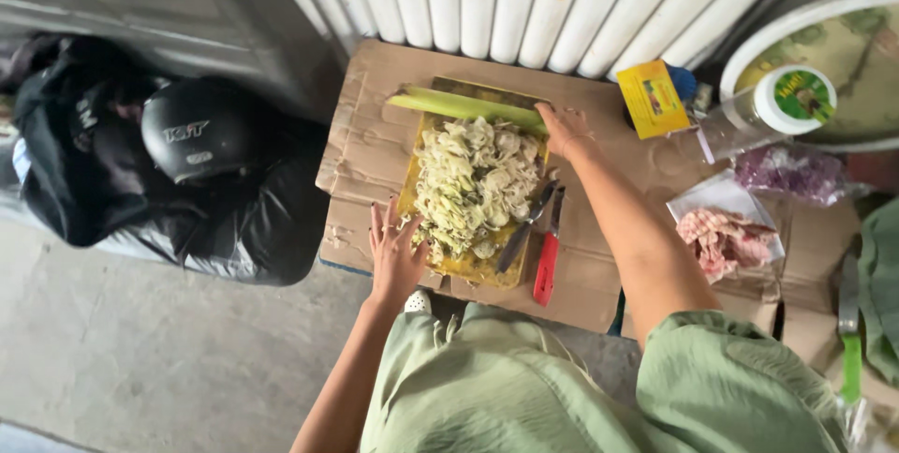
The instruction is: The person uses a knife to chop a long green stalk into thin slices on a yellow cutting board. The chopped pieces accumulate in a pile on the board as the person works through the length of the stalk.
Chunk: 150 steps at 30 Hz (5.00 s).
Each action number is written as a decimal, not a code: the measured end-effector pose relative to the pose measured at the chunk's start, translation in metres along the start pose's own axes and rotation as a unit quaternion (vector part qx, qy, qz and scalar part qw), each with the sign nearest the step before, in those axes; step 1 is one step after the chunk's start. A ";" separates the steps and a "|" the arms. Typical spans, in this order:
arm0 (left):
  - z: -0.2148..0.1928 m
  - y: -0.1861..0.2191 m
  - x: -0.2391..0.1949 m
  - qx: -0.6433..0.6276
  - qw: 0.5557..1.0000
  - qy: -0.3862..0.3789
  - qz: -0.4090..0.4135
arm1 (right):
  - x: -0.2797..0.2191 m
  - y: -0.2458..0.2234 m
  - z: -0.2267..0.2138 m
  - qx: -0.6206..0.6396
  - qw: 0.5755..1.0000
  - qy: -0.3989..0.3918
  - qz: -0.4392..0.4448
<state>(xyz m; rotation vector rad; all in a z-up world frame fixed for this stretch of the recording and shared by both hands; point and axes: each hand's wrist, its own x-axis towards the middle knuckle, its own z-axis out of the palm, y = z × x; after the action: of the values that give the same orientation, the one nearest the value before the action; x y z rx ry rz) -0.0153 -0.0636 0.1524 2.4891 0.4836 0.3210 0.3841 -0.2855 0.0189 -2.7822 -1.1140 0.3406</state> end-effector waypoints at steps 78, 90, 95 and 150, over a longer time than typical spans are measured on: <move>-0.072 -0.170 -0.020 0.013 0.998 -0.042 0.047 | -0.208 -0.275 0.077 0.099 0.968 0.225 0.046; -0.065 -0.170 -0.016 0.020 0.998 -0.050 0.032 | -0.188 -0.256 0.064 0.117 0.968 0.219 0.045; -0.060 -0.172 -0.015 0.027 0.998 -0.046 0.033 | -0.178 -0.251 0.062 0.111 0.970 0.210 0.055; 0.001 -0.056 -0.055 0.010 0.992 0.030 -0.120 | -0.053 -0.001 0.057 0.241 0.943 0.193 0.126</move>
<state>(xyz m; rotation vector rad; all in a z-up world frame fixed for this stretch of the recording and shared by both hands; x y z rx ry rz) -0.0799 -0.0435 0.1124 2.4125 0.8061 0.2959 0.3314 -0.3197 -0.0274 -2.4002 -0.5000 0.0663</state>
